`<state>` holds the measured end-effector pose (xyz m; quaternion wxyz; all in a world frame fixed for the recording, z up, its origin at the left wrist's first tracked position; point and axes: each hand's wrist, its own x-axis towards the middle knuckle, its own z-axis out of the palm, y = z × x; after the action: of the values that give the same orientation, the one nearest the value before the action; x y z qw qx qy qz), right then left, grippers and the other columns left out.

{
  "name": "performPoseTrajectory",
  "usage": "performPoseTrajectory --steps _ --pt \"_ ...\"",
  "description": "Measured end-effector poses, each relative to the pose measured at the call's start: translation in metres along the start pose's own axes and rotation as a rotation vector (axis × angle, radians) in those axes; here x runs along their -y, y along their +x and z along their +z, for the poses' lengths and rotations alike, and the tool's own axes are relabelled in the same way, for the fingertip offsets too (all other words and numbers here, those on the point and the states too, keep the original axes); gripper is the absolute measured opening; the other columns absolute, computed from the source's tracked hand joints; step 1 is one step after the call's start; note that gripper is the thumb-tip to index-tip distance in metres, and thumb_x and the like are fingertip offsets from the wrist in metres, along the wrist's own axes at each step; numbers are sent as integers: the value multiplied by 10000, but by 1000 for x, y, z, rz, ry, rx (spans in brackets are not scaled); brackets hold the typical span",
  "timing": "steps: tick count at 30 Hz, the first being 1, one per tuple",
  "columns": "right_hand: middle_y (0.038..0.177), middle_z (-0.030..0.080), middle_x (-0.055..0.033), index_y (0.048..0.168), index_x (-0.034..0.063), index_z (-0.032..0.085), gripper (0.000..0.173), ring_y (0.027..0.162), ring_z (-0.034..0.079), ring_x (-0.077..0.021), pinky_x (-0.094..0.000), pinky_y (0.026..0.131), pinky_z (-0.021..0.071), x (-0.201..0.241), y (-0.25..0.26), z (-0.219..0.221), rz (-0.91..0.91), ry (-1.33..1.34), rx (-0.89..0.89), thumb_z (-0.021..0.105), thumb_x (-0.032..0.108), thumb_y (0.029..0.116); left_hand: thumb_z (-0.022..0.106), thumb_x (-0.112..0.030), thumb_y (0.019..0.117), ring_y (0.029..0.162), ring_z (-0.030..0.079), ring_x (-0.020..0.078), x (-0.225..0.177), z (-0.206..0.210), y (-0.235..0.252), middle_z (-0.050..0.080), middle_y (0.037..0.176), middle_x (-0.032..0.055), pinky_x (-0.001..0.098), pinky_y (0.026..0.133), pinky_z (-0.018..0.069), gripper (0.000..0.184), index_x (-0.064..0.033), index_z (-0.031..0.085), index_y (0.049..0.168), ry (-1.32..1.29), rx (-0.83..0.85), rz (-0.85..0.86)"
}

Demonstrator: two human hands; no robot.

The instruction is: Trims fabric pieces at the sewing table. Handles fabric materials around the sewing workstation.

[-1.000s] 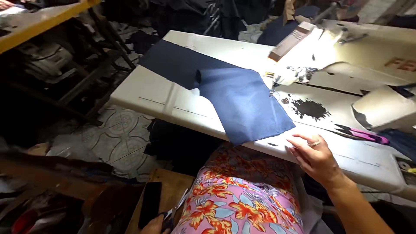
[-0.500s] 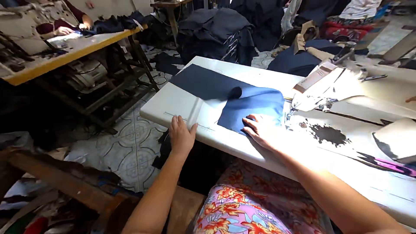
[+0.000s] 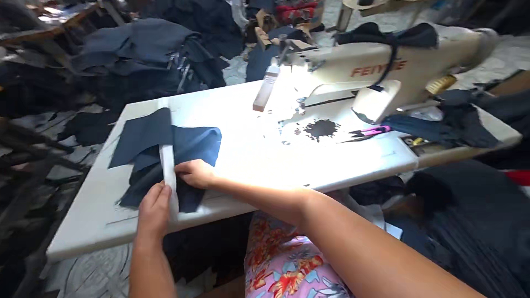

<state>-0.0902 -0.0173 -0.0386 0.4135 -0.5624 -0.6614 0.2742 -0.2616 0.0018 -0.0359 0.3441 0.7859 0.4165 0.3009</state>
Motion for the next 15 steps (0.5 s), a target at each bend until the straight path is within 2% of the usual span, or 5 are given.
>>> performPoseTrajectory --steps 3,6,10,12,15 --pt "1156 724 -228 1184 -80 706 262 1124 690 -294 -435 1012 518 4 -47 -21 -52 -10 -122 523 -16 1008 430 -186 1078 1441 385 520 6 -4 8 419 1514 376 673 1179 259 425 165 570 1275 384 150 -12" --pt "1126 696 -246 1177 -138 660 257 1072 658 -210 -298 972 494 28 -146 -63 -40 106 -18 495 -1 1036 554 -158 1024 1318 455 605 -16 0 -1 476 1384 444 702 1089 354 440 169 525 1317 405 -5 50" --pt "1031 731 -149 1123 -82 714 255 939 671 -89 -264 879 532 35 -281 -139 225 122 148 546 87 1034 514 -78 983 1272 546 554 -66 50 -8 573 1323 394 652 1068 420 350 144 625 1229 303 51 530" --pt "900 736 -110 1003 -75 742 247 821 667 -70 -251 783 543 22 -340 -166 204 -8 19 531 54 1004 551 -20 924 996 689 496 -105 100 -14 692 1089 340 636 867 525 281 137 694 1107 195 208 761" --pt "955 746 -151 1050 -53 735 237 848 722 -194 -377 821 603 29 -418 -196 535 -226 -270 530 66 1033 502 -3 1015 982 713 386 -158 185 -16 722 1083 236 569 877 553 248 71 731 1076 101 440 930"
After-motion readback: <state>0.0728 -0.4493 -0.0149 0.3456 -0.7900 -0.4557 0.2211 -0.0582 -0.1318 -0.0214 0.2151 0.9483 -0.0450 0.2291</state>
